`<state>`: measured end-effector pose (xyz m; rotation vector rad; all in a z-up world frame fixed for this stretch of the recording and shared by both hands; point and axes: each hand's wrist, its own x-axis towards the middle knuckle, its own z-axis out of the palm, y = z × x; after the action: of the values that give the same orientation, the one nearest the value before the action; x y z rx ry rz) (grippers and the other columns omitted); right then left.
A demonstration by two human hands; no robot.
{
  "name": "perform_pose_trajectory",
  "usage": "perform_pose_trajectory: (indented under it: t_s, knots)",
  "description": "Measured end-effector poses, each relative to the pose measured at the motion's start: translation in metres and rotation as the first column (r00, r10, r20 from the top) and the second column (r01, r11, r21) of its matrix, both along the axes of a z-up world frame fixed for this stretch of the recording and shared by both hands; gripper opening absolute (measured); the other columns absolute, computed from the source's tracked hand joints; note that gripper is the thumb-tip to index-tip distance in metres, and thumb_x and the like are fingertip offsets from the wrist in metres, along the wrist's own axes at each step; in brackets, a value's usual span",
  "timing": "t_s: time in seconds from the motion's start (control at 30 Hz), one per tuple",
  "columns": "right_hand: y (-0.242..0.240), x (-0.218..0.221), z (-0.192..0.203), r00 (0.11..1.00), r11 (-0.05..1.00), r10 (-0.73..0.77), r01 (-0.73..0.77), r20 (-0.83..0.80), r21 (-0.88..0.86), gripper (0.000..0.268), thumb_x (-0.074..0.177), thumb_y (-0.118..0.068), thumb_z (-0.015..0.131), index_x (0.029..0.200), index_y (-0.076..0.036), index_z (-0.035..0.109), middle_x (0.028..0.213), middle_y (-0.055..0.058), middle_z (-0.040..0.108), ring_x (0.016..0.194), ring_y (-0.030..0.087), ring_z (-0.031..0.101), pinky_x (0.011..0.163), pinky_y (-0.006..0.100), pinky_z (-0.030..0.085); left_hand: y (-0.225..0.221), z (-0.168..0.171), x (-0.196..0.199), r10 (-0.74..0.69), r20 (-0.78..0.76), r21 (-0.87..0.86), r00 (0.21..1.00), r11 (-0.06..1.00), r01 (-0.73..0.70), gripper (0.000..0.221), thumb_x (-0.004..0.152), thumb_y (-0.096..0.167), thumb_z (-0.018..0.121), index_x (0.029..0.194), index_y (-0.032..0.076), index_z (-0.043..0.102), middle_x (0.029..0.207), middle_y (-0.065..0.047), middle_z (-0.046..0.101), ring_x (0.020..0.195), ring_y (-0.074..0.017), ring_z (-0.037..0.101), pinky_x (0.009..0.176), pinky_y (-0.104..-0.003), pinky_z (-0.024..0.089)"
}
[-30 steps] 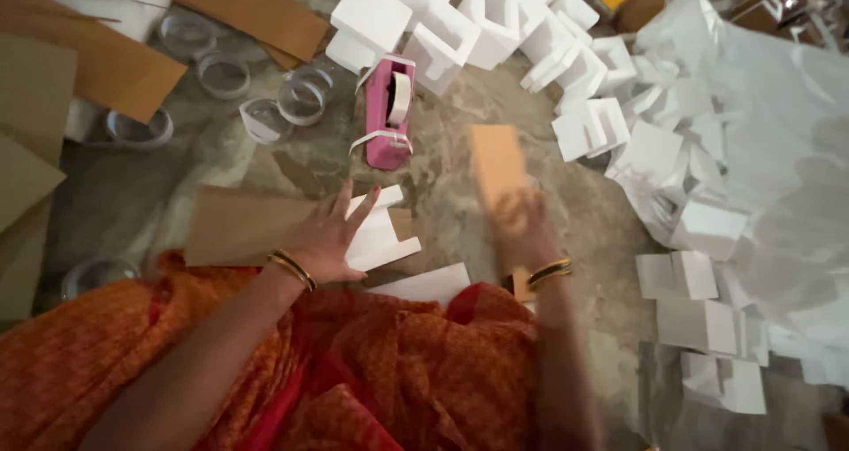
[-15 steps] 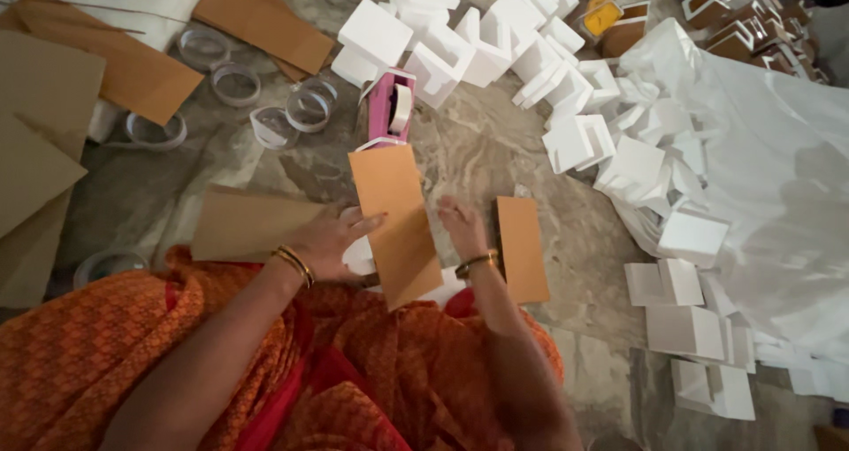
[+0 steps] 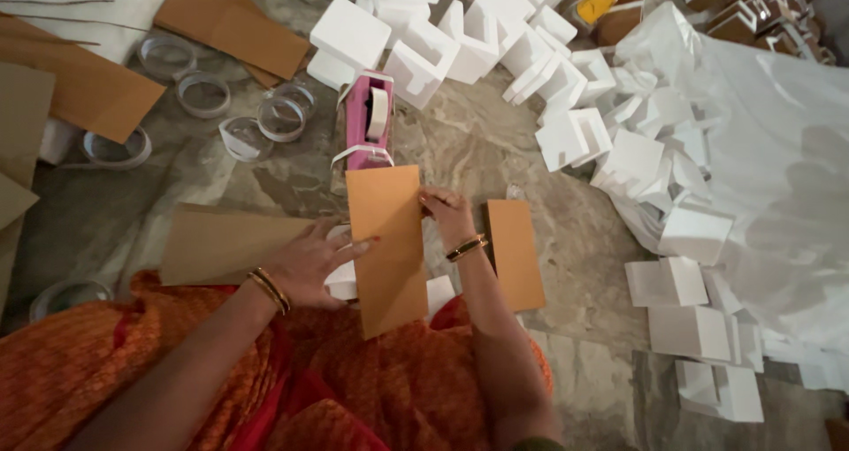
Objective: The person assembles cardboard packaging components and inserts foam padding into the structures by hand, occasionally using a tape dispenser.
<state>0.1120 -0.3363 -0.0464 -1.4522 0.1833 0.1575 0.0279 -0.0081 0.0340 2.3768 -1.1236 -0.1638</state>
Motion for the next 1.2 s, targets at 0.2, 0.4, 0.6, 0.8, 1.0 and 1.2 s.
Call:
perform_pose_trajectory:
  t_s: [0.2, 0.4, 0.6, 0.8, 1.0, 1.2]
  knots:
    - [0.012, -0.007, 0.016, 0.986, 0.981, -0.166, 0.165, 0.000, 0.102, 0.010, 0.094, 0.003, 0.067, 0.099, 0.006, 0.076, 0.089, 0.012, 0.075, 0.075, 0.021, 0.071, 0.067, 0.032, 0.058, 0.001, -0.004, 0.002, 0.049, -0.021, -0.062, 0.999, 0.997, -0.050, 0.103, 0.056, 0.048, 0.087, 0.145, 0.018, 0.043, 0.150, -0.008, 0.044, 0.139, -0.0429, 0.034, 0.113, -0.053, 0.036]
    - [0.015, -0.014, -0.007, 0.942, 0.886, -0.330, 0.329, -0.056, 0.327, 0.018, 0.088, 0.011, 0.065, 0.101, 0.007, 0.076, 0.093, 0.014, 0.077, 0.079, 0.023, 0.074, 0.069, 0.033, 0.059, -0.004, -0.001, -0.003, 0.052, -0.003, -0.060, 0.999, 0.997, -0.052, 0.105, 0.060, 0.049, 0.086, 0.151, 0.024, 0.039, 0.153, -0.005, 0.042, 0.140, -0.0422, 0.032, 0.111, -0.053, 0.036]
    - [0.006, -0.013, -0.029, 0.893, 0.835, -0.446, 0.396, 0.049, 0.382, 0.017, 0.091, 0.012, 0.067, 0.106, 0.005, 0.066, 0.092, 0.012, 0.076, 0.079, 0.025, 0.074, 0.069, 0.035, 0.060, -0.004, -0.006, -0.002, 0.064, 0.037, -0.181, 0.997, 0.982, -0.056, 0.109, 0.056, 0.049, 0.087, 0.150, 0.022, 0.040, 0.154, -0.003, 0.043, 0.136, -0.0443, 0.034, 0.113, -0.055, 0.035]
    - [-0.008, -0.019, 0.027, 0.998, 0.957, 0.033, -0.049, 0.057, 0.288, 0.037, 0.088, 0.009, 0.065, 0.124, 0.003, 0.068, 0.101, 0.009, 0.075, 0.092, 0.020, 0.073, 0.080, 0.034, 0.063, 0.008, -0.007, -0.005, 0.097, 0.077, -0.134, 0.992, 0.987, -0.086, 0.098, 0.064, 0.052, 0.082, 0.148, 0.021, 0.043, 0.152, -0.004, 0.045, 0.136, -0.0436, 0.036, 0.113, -0.055, 0.036]
    - [-0.009, -0.017, 0.033, 0.991, 0.977, 0.061, -0.036, 0.116, -0.209, 0.036, 0.087, 0.012, 0.070, 0.121, 0.004, 0.071, 0.107, 0.008, 0.074, 0.094, 0.012, 0.069, 0.085, 0.030, 0.062, 0.007, 0.002, -0.005, 0.052, 0.047, -0.037, 0.998, 0.998, -0.050, 0.098, 0.063, 0.050, 0.082, 0.148, 0.021, 0.043, 0.153, -0.006, 0.042, 0.137, -0.0451, 0.032, 0.110, -0.057, 0.034]
    - [-0.026, -0.010, 0.014, 0.952, 0.648, -0.041, 0.258, 0.305, -0.716, 0.019, 0.090, -0.007, 0.075, 0.108, -0.005, 0.081, 0.092, 0.009, 0.081, 0.080, 0.016, 0.073, 0.073, 0.031, 0.057, 0.003, 0.002, -0.006, 0.066, -0.037, 0.197, 0.997, 0.979, -0.057, 0.099, 0.067, 0.053, 0.078, 0.155, 0.027, 0.038, 0.151, 0.001, 0.045, 0.139, -0.0407, 0.035, 0.119, -0.050, 0.036]
